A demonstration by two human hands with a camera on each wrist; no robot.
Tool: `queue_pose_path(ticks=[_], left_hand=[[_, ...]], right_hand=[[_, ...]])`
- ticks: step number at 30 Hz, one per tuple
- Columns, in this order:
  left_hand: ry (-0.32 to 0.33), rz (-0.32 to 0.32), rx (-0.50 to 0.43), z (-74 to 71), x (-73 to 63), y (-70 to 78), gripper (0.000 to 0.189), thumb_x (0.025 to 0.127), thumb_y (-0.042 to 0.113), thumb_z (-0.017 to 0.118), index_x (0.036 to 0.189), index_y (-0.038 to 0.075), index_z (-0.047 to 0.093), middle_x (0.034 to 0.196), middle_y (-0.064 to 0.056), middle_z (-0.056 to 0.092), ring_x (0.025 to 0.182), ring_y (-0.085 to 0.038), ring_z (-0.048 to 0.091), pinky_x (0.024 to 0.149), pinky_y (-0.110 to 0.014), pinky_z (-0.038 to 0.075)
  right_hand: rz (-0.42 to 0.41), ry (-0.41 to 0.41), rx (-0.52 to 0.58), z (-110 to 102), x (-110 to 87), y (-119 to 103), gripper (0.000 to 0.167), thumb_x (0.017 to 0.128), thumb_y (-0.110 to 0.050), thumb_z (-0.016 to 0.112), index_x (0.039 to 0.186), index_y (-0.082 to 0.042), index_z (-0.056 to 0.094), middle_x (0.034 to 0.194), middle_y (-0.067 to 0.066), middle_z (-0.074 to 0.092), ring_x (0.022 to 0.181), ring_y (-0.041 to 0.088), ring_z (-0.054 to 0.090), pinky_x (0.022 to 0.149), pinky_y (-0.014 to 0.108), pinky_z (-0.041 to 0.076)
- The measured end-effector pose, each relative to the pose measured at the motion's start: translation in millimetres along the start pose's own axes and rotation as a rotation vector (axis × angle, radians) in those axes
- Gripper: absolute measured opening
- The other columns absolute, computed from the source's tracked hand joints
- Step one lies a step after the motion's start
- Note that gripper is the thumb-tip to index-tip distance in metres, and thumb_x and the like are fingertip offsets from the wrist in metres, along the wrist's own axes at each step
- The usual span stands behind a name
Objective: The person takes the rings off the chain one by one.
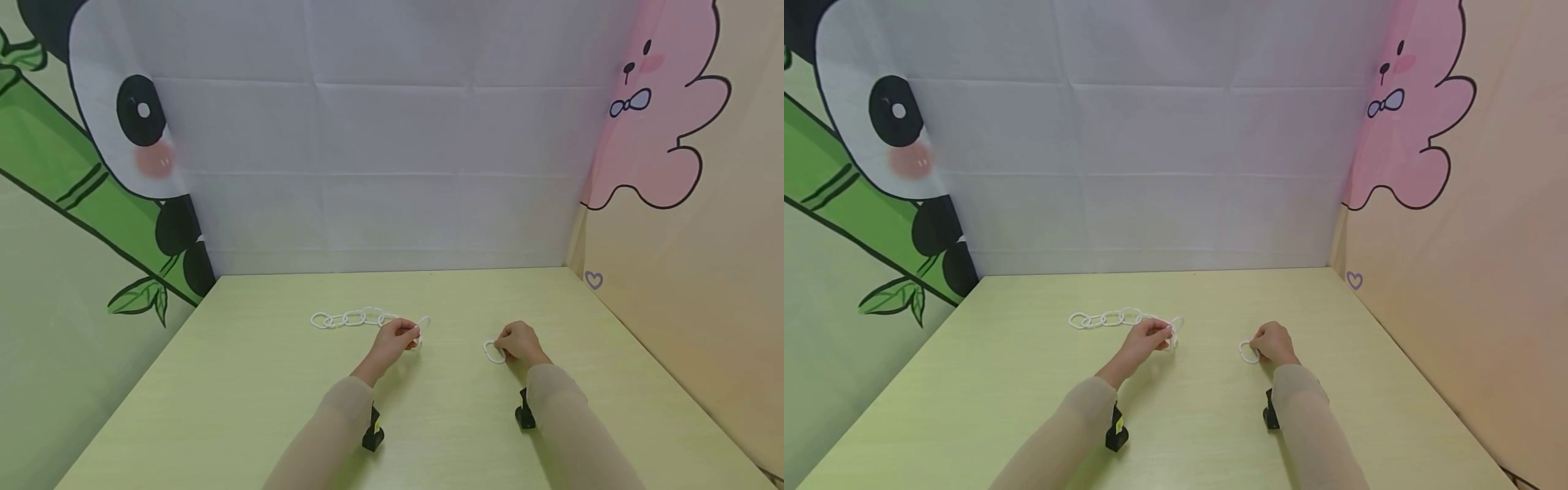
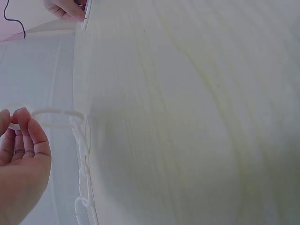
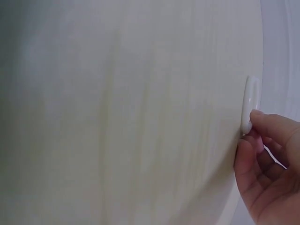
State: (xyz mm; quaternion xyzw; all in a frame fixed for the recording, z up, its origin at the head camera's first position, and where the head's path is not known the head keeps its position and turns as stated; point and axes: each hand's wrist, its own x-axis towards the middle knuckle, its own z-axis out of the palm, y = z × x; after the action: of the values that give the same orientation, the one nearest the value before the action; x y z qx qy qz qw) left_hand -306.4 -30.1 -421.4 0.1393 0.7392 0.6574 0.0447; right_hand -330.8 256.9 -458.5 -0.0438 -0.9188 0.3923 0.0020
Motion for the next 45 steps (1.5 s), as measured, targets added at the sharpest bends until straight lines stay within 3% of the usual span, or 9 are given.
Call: queue_pose_path(ticks=[8, 20, 26, 30, 39, 45], left_hand=[[0.000, 0.003, 0.011, 0.3, -5.9, 7.5, 0.019, 0.093, 0.005, 0.054, 0.101, -0.012, 0.056, 0.093, -0.026, 0.059, 0.075, -0.020, 0.058, 0.076, -0.036, 0.052], [0.002, -0.006, 0.017, 0.3, -6.6, 8.3, 0.020, 0.093, 0.006, 0.054, 0.101, -0.012, 0.056, 0.092, -0.023, 0.060, 0.073, -0.018, 0.058, 0.078, -0.041, 0.051], [0.003, -0.003, 0.003, -1.3, 2.6, -6.3, 0.019, 0.092, 0.007, 0.055, 0.100, -0.011, 0.057, 0.089, -0.020, 0.061, 0.071, -0.017, 0.057, 0.074, -0.038, 0.052], [0.013, -0.011, 0.003, -1.8, 10.4, -19.2, 0.019, 0.092, 0.010, 0.057, 0.099, -0.007, 0.058, 0.086, -0.012, 0.062, 0.070, -0.013, 0.057, 0.070, -0.029, 0.052], [0.019, -0.002, 0.013, -2.0, 10.5, -19.9, 0.019, 0.092, 0.010, 0.057, 0.099, -0.007, 0.058, 0.086, -0.014, 0.062, 0.069, -0.012, 0.057, 0.067, -0.026, 0.051], [0.017, 0.006, 0.022, -2.3, 11.6, -21.2, 0.019, 0.092, 0.011, 0.057, 0.099, -0.007, 0.058, 0.088, -0.016, 0.062, 0.069, -0.011, 0.057, 0.068, -0.026, 0.051]], right_hand=[[-0.002, 0.000, -0.013, -1.8, -2.1, -0.6, 0.011, 0.081, -0.005, 0.068, 0.072, 0.001, 0.064, 0.059, 0.005, 0.056, 0.046, 0.012, 0.049, 0.044, 0.023, 0.045], [0.003, 0.012, 0.019, -3.2, -5.7, -2.7, 0.014, 0.082, -0.005, 0.067, 0.071, 0.001, 0.062, 0.058, 0.005, 0.054, 0.047, 0.013, 0.049, 0.045, 0.024, 0.046], [0.001, 0.024, 0.024, -6.2, -5.1, -7.3, 0.013, 0.084, -0.007, 0.065, 0.074, 0.001, 0.063, 0.060, 0.005, 0.053, 0.050, 0.013, 0.048, 0.047, 0.023, 0.044], [-0.003, 0.026, 0.075, -8.9, -5.6, -16.3, 0.012, 0.086, -0.007, 0.064, 0.079, 0.002, 0.062, 0.067, 0.007, 0.054, 0.055, 0.014, 0.049, 0.049, 0.024, 0.047], [-0.035, 0.023, 0.169, -11.0, -6.1, -39.1, 0.013, 0.088, -0.009, 0.061, 0.087, 0.004, 0.060, 0.081, 0.019, 0.058, 0.062, 0.017, 0.052, 0.055, 0.028, 0.051], [-0.089, 0.043, 0.175, -11.9, -6.8, -51.7, 0.014, 0.089, -0.010, 0.061, 0.089, 0.005, 0.061, 0.080, 0.017, 0.059, 0.063, 0.021, 0.055, 0.054, 0.027, 0.051]])
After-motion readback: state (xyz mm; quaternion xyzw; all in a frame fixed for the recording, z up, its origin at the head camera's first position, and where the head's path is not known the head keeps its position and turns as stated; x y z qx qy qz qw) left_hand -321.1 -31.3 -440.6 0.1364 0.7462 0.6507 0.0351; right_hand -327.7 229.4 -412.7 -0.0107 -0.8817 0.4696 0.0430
